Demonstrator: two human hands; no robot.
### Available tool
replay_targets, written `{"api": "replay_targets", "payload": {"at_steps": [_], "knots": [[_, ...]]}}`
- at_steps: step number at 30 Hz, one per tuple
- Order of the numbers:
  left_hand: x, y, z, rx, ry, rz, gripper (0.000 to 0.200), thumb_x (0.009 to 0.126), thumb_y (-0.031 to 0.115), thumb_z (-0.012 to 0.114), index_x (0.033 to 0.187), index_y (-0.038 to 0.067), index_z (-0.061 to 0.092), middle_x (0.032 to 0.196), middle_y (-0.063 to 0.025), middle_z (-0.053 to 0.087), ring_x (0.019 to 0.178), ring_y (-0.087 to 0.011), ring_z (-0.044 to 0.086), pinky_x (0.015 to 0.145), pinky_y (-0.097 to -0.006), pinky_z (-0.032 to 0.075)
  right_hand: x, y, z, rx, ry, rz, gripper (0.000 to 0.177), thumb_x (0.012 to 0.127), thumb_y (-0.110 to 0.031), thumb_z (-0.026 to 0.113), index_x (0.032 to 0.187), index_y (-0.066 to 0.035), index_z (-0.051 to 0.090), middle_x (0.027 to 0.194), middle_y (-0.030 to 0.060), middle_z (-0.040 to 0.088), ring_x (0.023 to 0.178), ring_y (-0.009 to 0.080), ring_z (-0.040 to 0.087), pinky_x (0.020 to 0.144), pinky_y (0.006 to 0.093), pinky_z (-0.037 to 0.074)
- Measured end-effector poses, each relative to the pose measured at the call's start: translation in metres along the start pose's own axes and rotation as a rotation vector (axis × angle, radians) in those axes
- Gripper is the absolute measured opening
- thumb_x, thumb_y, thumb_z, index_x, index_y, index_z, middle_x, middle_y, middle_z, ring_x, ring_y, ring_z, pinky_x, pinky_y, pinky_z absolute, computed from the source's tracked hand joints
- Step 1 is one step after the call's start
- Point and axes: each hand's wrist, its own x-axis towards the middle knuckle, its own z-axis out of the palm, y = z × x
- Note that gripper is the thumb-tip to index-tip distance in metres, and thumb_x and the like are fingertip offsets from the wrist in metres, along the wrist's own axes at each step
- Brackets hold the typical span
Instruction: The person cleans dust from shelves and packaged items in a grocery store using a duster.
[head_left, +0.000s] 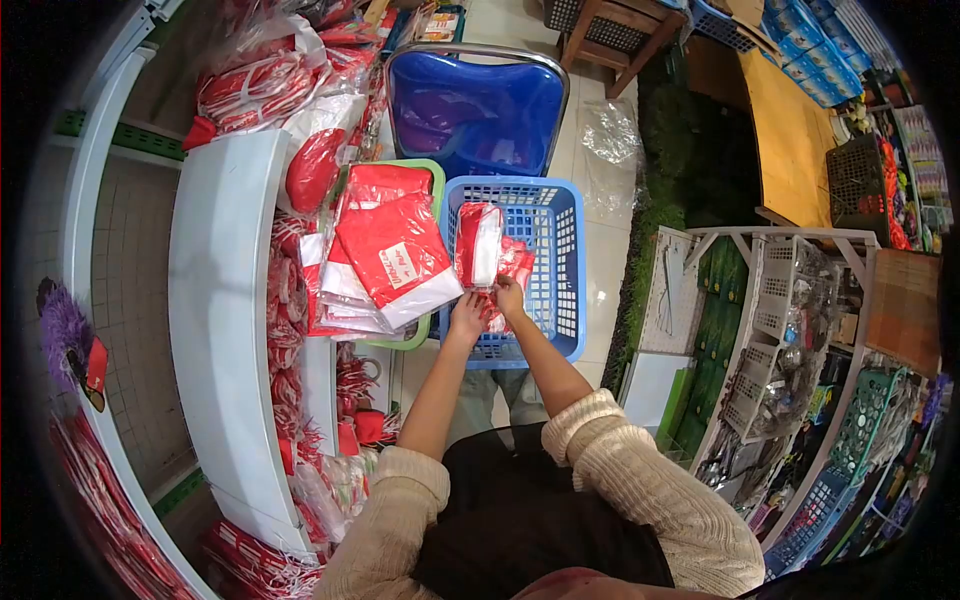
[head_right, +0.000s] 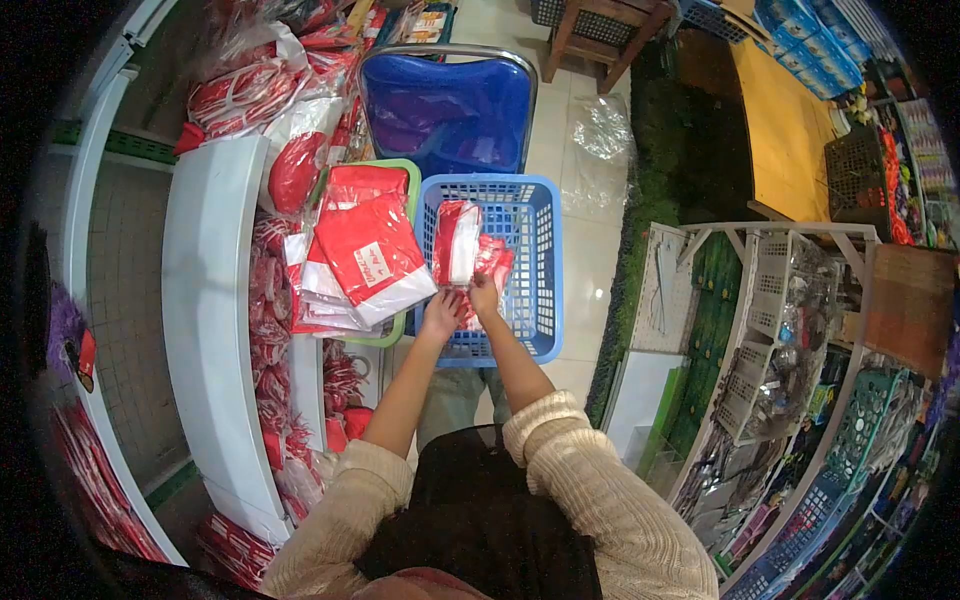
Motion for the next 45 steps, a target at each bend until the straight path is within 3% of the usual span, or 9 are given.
{"api": "replay_targets", "payload": {"at_steps": [9,15,22,27,30,37,41,42,45], "knots": [[0.000,0.001,-0.001,0.034,-0.030,-0.019,0.034,0.092,0.031,0.045,0.123,0.017,0.043,0.132,-0.0010,0.043,0.121,-0.0165,0.040,0.095,-0.0426,0.035,-0.020,-0.065,-0.004,-0.575,-0.008,-0.240,0.022,0.072,-0.020,0.068,0.079,0.000,0.060,0.071,0.0095,0.062,0.063,0.0190,0.058,0.061,0.0304,0.046],[0.001,-0.005,-0.002,-0.014,0.057,-0.105,0.045,0.087,0.036,0.056,0.120,0.008,0.044,0.122,-0.0100,0.048,0.110,-0.0226,0.049,0.090,-0.0392,0.043,-0.055,-0.100,-0.027,0.223,-0.120,0.036,0.005,0.069,-0.009,0.059,0.068,-0.004,0.059,0.065,0.0039,0.057,0.061,0.0135,0.052,0.058,0.0257,0.042],[-0.042,-0.006,0.015,-0.010,-0.107,0.015,0.048,0.085,0.040,0.058,0.117,0.005,0.051,0.116,-0.0095,0.054,0.104,-0.0243,0.053,0.092,-0.0363,0.044,-0.108,-0.154,-0.078,0.358,-0.317,0.116,0.005,0.071,-0.002,0.050,0.072,-0.005,0.053,0.070,-0.0001,0.050,0.065,0.0103,0.048,0.060,0.0243,0.041],[-0.111,0.030,0.068,0.167,-0.330,0.139,0.044,0.082,0.036,0.063,0.113,0.006,0.054,0.111,-0.0062,0.059,0.102,-0.0213,0.057,0.088,-0.0435,0.046,-0.132,-0.209,-0.111,0.218,-0.534,-0.094,0.015,0.066,0.001,0.050,0.061,-0.009,0.039,0.060,-0.0021,0.037,0.055,0.0077,0.034,0.050,0.0230,0.025],[-0.134,0.047,0.093,0.370,-0.355,0.321,0.040,0.083,0.022,0.063,0.117,0.003,0.051,0.111,-0.0072,0.058,0.100,-0.0173,0.057,0.083,-0.0345,0.049,-0.153,-0.247,-0.115,0.140,-0.578,-0.271,0.018,0.064,0.003,0.051,0.060,-0.009,0.039,0.060,-0.0036,0.038,0.056,0.0065,0.034,0.051,0.0222,0.025],[-0.253,0.101,0.164,0.413,-0.559,0.693,0.047,0.084,0.005,0.058,0.128,0.000,0.040,0.121,-0.0100,0.053,0.109,-0.0171,0.052,0.094,-0.0307,0.041,-0.202,-0.340,-0.126,0.116,-0.796,-0.208,0.010,0.077,-0.009,0.063,0.076,-0.007,0.054,0.075,-0.0024,0.055,0.071,0.0071,0.051,0.066,0.0215,0.039],[-0.312,0.120,0.181,0.439,-0.650,0.837,0.057,0.082,0.002,0.057,0.133,-0.001,0.032,0.129,-0.0123,0.046,0.120,-0.0199,0.044,0.102,-0.0338,0.034,-0.242,-0.386,-0.105,0.160,-0.629,-0.268,0.035,0.086,-0.032,0.059,0.106,-0.004,0.054,0.082,-0.0005,0.059,0.077,0.0072,0.054,0.068,0.0230,0.042],[-0.324,0.123,0.182,0.443,-0.677,0.857,0.058,0.081,0.001,0.057,0.134,-0.001,0.031,0.130,-0.0123,0.046,0.120,-0.0198,0.044,0.102,-0.0337,0.034,-0.245,-0.389,-0.100,0.173,-0.637,-0.361,0.043,0.087,-0.028,0.058,0.121,-0.004,0.045,0.089,0.0024,0.061,0.081,0.0088,0.056,0.071,0.0221,0.043],[-0.361,0.127,0.181,0.474,-0.719,0.949,0.058,0.081,0.002,0.060,0.133,0.000,0.034,0.128,-0.0099,0.048,0.117,-0.0172,0.045,0.100,-0.0311,0.033,-0.292,-0.418,-0.084,0.171,-0.594,-0.536,0.038,0.087,-0.016,0.058,0.120,-0.001,0.045,0.086,0.0016,0.061,0.076,0.0067,0.055,0.068,0.0208,0.042]]}}
